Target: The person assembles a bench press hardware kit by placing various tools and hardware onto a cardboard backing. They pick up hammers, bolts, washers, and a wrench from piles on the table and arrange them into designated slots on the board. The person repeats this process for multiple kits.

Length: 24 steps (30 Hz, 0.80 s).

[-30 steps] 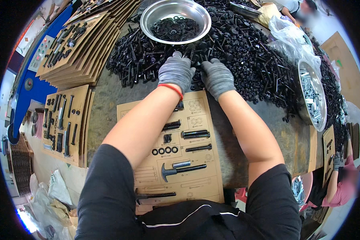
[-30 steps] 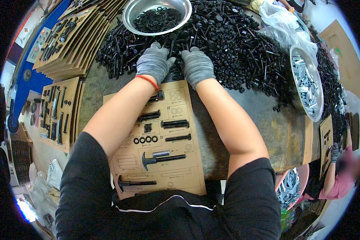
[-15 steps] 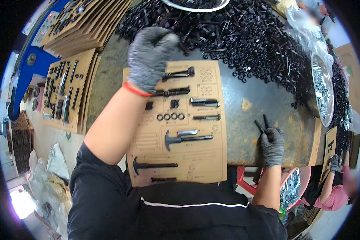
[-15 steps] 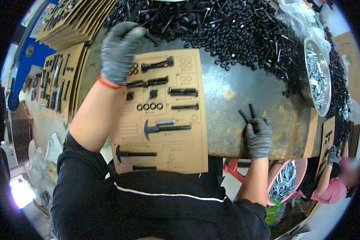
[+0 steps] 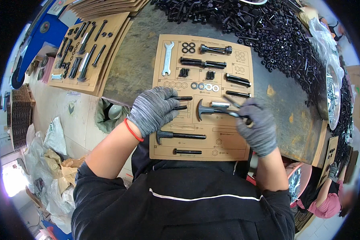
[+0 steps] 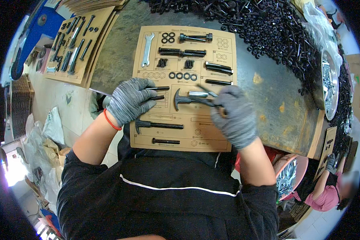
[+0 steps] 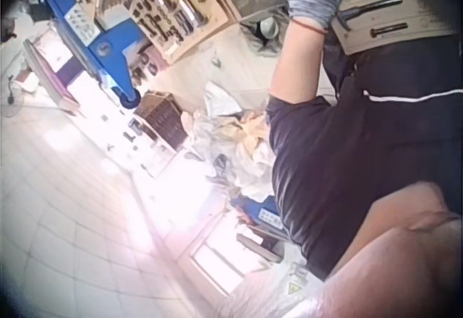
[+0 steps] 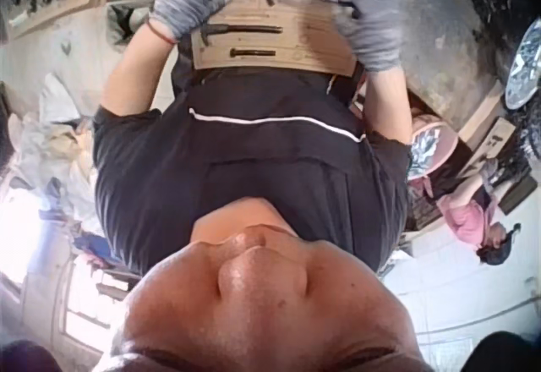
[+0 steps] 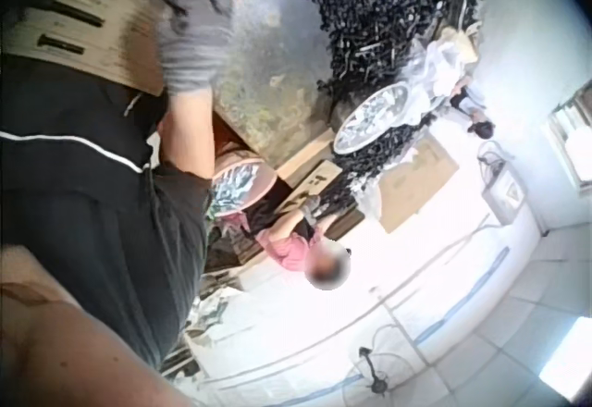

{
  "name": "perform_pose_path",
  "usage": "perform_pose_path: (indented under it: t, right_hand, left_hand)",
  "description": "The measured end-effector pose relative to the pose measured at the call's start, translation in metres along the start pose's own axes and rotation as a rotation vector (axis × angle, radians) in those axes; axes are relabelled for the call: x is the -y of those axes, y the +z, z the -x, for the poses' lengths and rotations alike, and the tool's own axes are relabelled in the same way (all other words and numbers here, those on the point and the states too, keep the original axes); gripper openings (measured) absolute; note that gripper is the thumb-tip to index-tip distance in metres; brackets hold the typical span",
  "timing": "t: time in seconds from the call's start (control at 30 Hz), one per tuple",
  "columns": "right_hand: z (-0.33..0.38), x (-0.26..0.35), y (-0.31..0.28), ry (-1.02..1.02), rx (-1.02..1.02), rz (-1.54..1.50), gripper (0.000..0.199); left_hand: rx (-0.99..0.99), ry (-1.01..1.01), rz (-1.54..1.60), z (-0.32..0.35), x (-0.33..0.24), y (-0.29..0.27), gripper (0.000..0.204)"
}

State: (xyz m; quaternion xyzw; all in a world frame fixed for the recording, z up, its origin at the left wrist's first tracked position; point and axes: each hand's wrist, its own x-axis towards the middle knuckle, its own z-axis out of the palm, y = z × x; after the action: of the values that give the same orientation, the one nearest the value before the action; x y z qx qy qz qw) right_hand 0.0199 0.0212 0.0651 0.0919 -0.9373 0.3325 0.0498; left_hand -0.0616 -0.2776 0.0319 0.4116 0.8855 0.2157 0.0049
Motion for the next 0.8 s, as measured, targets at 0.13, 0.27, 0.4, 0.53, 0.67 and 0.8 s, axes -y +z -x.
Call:
perform_pose_path:
  t: [0.13,0.27,0.4,0.53,0.67,0.8]
  right_hand:
    - [-0.027,0.041,0.042,-0.191,0.193,0.17,0.014]
    - [-0.044,0.057,0.078,-0.176,0.329,0.322,0.023]
    - [-0.054,0.062,0.088,-0.19,0.306,0.348,0.035]
    - [-0.056,0.059,0.073,-0.055,0.292,0.479,0.048]
    - [-0.045,0.051,0.085,-0.1,0.364,0.459,0.039]
    - [-0.042,0.045,0.093,-0.121,0.264,0.43,0.034]
  left_hand:
    - [0.028,-0.013,0.033,0.018,0.016,-0.009,0.031]
    - [-0.042,-0.212,0.061,0.024,0.009,-0.018,0.054]
    - [0.207,-0.368,0.04,0.015,0.006,-0.011,0.05]
    - [0.258,-0.368,0.045,0.014,0.009,-0.008,0.044]
    - [0.157,-0.296,0.117,0.02,0.012,-0.004,0.042]
    - [0.169,-0.277,0.155,0.018,0.011,-0.002,0.043]
